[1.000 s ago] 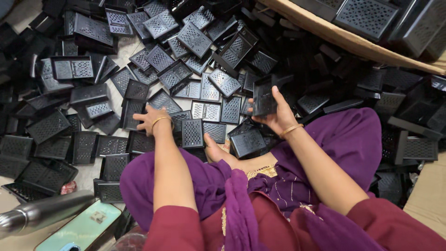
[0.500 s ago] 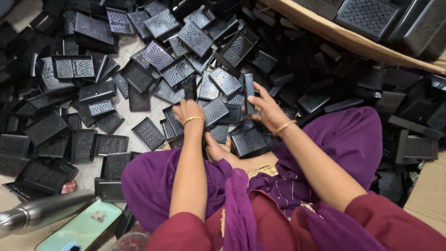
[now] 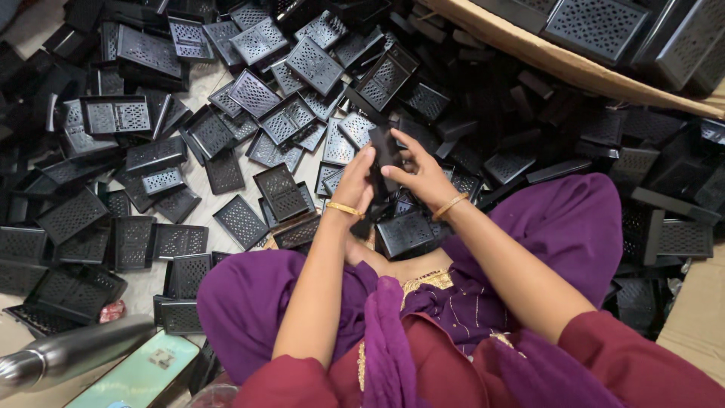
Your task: The person sits on the floor beside a large pile of black plastic boxes and cardboard cartons. They pick up parts one at a time, open and close the hinged lids, look them over, and toss them back onto the pile, repeating this handling cycle throughout the episode.
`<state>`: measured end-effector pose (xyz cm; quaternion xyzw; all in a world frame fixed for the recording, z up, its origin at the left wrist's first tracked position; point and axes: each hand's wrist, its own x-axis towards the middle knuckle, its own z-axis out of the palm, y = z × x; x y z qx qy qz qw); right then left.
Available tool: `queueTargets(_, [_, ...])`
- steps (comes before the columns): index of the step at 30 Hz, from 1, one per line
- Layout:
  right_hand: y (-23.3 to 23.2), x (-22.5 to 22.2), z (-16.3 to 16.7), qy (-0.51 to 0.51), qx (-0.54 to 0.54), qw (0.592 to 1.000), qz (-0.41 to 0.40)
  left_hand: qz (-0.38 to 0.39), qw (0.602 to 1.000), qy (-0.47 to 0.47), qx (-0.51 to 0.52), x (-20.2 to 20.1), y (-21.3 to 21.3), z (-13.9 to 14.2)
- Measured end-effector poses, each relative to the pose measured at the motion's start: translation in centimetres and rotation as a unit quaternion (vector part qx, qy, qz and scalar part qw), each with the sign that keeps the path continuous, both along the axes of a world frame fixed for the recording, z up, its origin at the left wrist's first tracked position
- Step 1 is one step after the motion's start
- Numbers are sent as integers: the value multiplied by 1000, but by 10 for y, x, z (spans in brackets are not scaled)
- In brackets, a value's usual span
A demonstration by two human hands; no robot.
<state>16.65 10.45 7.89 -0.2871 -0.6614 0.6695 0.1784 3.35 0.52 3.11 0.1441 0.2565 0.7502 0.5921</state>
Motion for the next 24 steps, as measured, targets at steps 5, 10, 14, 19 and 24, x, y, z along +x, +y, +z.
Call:
queueTargets(5, [5,-3,3,-34,125,989,-73,-19,996,-77,43,4,-5,-7])
queueTargets(10, [18,-3,13,-1,87,991,-100,7,998,33,-53,-6,-6,-6])
queueTargets(14, [25,3,19,34,20,999,-26,25,996,64,-63,-15,-6,-5])
queueTargets(19, [19,7,20,28,60,998,4,34,996,63,-48,-16,-9,-2])
queueTargets(24, [11,10,39,23,88,995,26,72,997,23,-33,-16,-9,-1])
